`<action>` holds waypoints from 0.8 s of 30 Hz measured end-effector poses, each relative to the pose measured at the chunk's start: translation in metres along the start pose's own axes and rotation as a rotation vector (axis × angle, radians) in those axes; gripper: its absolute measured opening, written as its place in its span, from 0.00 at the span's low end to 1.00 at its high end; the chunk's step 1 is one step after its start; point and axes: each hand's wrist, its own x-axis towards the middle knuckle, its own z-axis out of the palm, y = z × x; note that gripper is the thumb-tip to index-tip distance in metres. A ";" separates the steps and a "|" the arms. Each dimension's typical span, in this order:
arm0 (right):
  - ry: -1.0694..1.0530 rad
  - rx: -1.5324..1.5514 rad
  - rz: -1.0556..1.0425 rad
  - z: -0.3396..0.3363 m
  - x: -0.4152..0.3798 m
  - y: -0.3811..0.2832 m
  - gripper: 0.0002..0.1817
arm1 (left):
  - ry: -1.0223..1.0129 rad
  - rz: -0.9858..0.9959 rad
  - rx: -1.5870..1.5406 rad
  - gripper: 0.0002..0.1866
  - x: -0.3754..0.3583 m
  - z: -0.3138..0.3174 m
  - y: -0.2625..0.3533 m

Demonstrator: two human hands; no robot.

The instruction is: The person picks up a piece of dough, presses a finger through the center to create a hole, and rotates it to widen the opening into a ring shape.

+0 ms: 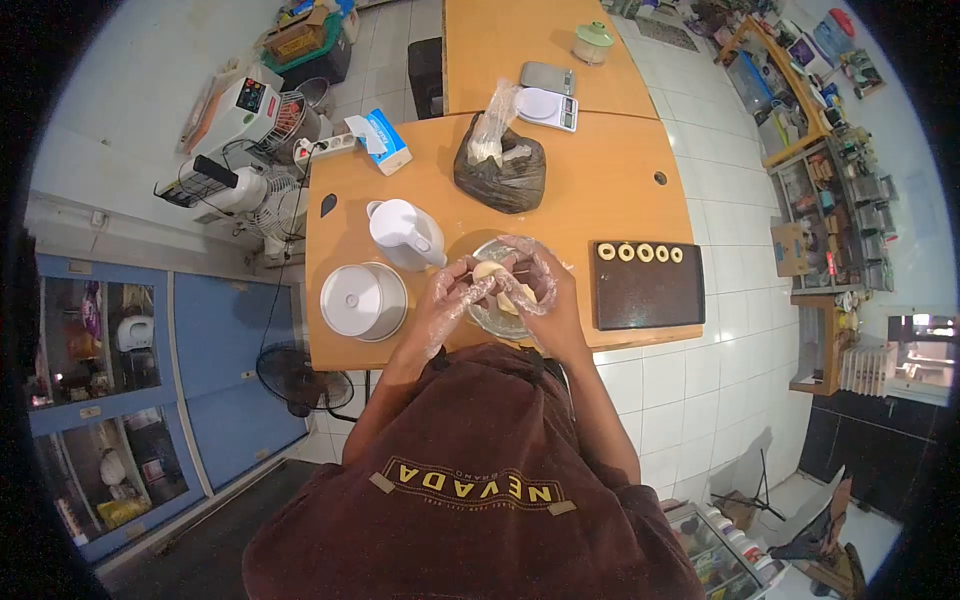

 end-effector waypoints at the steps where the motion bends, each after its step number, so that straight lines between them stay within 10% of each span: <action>1: -0.005 0.007 0.000 0.000 0.000 0.001 0.26 | 0.005 -0.002 0.019 0.15 0.000 0.000 0.001; 24: 0.021 0.034 0.047 0.006 0.007 0.009 0.25 | 0.038 0.006 -0.123 0.13 0.006 -0.012 0.005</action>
